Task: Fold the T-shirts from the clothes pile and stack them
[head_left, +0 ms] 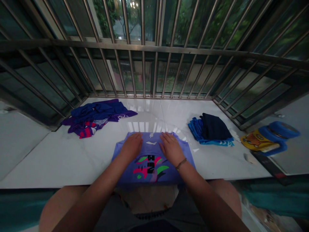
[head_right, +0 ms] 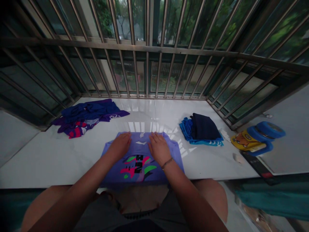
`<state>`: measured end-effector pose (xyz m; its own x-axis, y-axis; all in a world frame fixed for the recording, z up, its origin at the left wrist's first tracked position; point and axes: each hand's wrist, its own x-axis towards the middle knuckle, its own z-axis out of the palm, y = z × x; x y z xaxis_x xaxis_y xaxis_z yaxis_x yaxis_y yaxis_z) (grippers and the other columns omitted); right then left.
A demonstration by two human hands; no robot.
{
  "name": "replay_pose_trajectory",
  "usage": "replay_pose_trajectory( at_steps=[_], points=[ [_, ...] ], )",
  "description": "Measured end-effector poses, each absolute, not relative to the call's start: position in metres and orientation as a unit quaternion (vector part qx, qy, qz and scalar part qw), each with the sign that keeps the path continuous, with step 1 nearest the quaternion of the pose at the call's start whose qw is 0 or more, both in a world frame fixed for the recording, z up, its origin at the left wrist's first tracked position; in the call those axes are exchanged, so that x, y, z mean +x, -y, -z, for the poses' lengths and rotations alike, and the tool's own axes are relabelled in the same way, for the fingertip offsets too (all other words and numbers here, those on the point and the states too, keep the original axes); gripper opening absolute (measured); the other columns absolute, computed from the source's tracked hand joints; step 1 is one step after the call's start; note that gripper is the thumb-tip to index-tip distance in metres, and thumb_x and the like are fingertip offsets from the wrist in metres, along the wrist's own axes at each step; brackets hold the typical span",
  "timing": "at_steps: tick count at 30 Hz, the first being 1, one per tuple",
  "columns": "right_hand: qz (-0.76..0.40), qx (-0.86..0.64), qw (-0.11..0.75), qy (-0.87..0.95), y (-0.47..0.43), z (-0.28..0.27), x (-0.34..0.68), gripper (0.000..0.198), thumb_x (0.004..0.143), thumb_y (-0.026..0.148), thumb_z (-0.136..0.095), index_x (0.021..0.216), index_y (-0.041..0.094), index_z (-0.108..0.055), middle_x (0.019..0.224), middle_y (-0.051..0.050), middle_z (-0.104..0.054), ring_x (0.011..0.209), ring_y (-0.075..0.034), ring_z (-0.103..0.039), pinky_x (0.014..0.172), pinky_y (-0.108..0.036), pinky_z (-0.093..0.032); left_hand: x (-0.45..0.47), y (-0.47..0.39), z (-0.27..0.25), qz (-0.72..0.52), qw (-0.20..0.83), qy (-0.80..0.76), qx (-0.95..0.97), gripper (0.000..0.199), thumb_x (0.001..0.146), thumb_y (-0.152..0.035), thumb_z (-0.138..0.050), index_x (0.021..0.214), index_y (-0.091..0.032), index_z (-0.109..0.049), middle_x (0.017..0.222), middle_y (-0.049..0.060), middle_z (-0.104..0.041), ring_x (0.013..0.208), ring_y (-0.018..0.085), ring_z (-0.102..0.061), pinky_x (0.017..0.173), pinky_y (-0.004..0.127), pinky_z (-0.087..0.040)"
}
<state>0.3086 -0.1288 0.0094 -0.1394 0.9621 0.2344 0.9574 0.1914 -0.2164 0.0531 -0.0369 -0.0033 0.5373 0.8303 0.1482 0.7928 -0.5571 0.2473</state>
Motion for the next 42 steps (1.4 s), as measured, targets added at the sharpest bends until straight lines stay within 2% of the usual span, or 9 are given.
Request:
replay_pose_trajectory(
  at_steps=[4, 8, 17, 22, 25, 29, 32, 37, 42],
  points=[
    [-0.031, -0.701, 0.097, 0.706, 0.105, 0.01, 0.298, 0.068, 0.112, 0.041, -0.055, 0.171, 0.009, -0.047, 0.181, -0.022, -0.035, 0.167, -0.04, -0.037, 0.135, -0.064, -0.031, 0.074, 0.025, 0.025, -0.07, 0.047, -0.534, 0.841, 0.064, 0.112, -0.04, -0.048, 0.165, -0.005, -0.053, 0.172, 0.029, -0.048, 0.162, 0.04, -0.047, 0.132, 0.057, -0.041],
    [-0.036, -0.769, 0.089, 0.632, 0.115, 0.029, 0.309, 0.075, 0.114, 0.055, -0.049, 0.172, 0.008, -0.045, 0.179, -0.026, -0.037, 0.168, -0.042, -0.035, 0.133, -0.066, -0.029, 0.054, 0.021, 0.037, -0.062, 0.035, -0.584, 0.809, 0.072, 0.114, -0.053, -0.041, 0.172, -0.01, -0.045, 0.18, 0.024, -0.036, 0.17, 0.038, -0.034, 0.137, 0.058, -0.033],
    [0.0, -0.825, 0.07, 0.561, 0.133, 0.026, 0.339, 0.077, 0.115, 0.055, -0.041, 0.171, 0.003, -0.046, 0.178, -0.031, -0.034, 0.169, -0.046, -0.031, 0.131, -0.075, -0.024, 0.035, 0.019, 0.035, -0.061, 0.047, -0.607, 0.791, 0.076, 0.113, -0.055, -0.035, 0.175, -0.01, -0.04, 0.184, 0.02, -0.03, 0.172, 0.041, -0.028, 0.139, 0.063, -0.028],
    [0.013, -0.843, 0.069, 0.533, 0.148, 0.015, 0.371, 0.072, 0.116, 0.045, -0.032, 0.168, -0.002, -0.047, 0.176, -0.03, -0.039, 0.168, -0.047, -0.033, 0.131, -0.075, -0.028, 0.023, 0.011, 0.036, -0.151, 0.095, -0.606, 0.775, 0.067, 0.113, -0.047, -0.038, 0.17, -0.011, -0.047, 0.181, 0.021, -0.036, 0.169, 0.036, -0.036, 0.138, 0.059, -0.032],
    [0.007, -0.848, 0.054, 0.528, 0.16, 0.008, 0.388, 0.069, 0.116, 0.043, -0.031, 0.168, 0.001, -0.05, 0.176, -0.026, -0.042, 0.168, -0.045, -0.033, 0.13, -0.073, -0.031, -0.009, 0.002, 0.03, -0.259, 0.147, -0.63, 0.717, 0.061, 0.115, -0.041, -0.03, 0.163, -0.014, -0.055, 0.171, 0.019, -0.055, 0.159, 0.028, -0.053, 0.134, 0.047, -0.044],
    [0.005, -0.849, 0.044, 0.526, 0.177, 0.007, 0.405, 0.066, 0.117, 0.042, -0.03, 0.167, 0.006, -0.052, 0.177, -0.022, -0.043, 0.168, -0.041, -0.035, 0.131, -0.068, -0.034, -0.058, -0.005, 0.024, -0.315, 0.138, -0.675, 0.652, 0.057, 0.112, -0.043, -0.034, 0.15, -0.016, -0.066, 0.145, 0.017, -0.075, 0.135, 0.033, -0.071, 0.121, 0.051, -0.056],
    [0.003, -0.841, 0.065, 0.537, 0.189, 0.016, 0.412, 0.065, 0.117, 0.042, -0.03, 0.165, 0.005, -0.054, 0.176, -0.023, -0.044, 0.167, -0.041, -0.037, 0.13, -0.066, -0.038, -0.076, -0.003, 0.03, -0.3, 0.129, -0.672, 0.665, 0.054, 0.108, -0.04, -0.037, 0.142, -0.015, -0.071, 0.138, 0.018, -0.077, 0.129, 0.034, -0.074, 0.117, 0.054, -0.058],
    [-0.012, -0.813, 0.13, 0.567, 0.205, 0.038, 0.424, 0.065, 0.117, 0.045, -0.03, 0.162, 0.007, -0.057, 0.173, -0.023, -0.049, 0.166, -0.038, -0.04, 0.13, -0.06, -0.041, -0.077, -0.001, 0.051, -0.307, 0.104, -0.591, 0.739, 0.048, 0.105, -0.038, -0.038, 0.129, -0.016, -0.074, 0.143, 0.019, -0.075, 0.14, 0.033, -0.068, 0.128, 0.053, -0.049],
    [-0.004, -0.834, 0.145, 0.533, 0.214, 0.051, 0.438, 0.06, 0.116, 0.04, -0.028, 0.157, 0.01, -0.061, 0.172, -0.022, -0.052, 0.161, -0.037, -0.047, 0.128, -0.062, -0.041, -0.078, -0.004, 0.057, -0.313, 0.104, -0.59, 0.737, 0.048, 0.107, -0.041, -0.036, 0.126, -0.019, -0.074, 0.143, 0.015, -0.076, 0.138, 0.032, -0.069, 0.126, 0.055, -0.051]
  ],
)
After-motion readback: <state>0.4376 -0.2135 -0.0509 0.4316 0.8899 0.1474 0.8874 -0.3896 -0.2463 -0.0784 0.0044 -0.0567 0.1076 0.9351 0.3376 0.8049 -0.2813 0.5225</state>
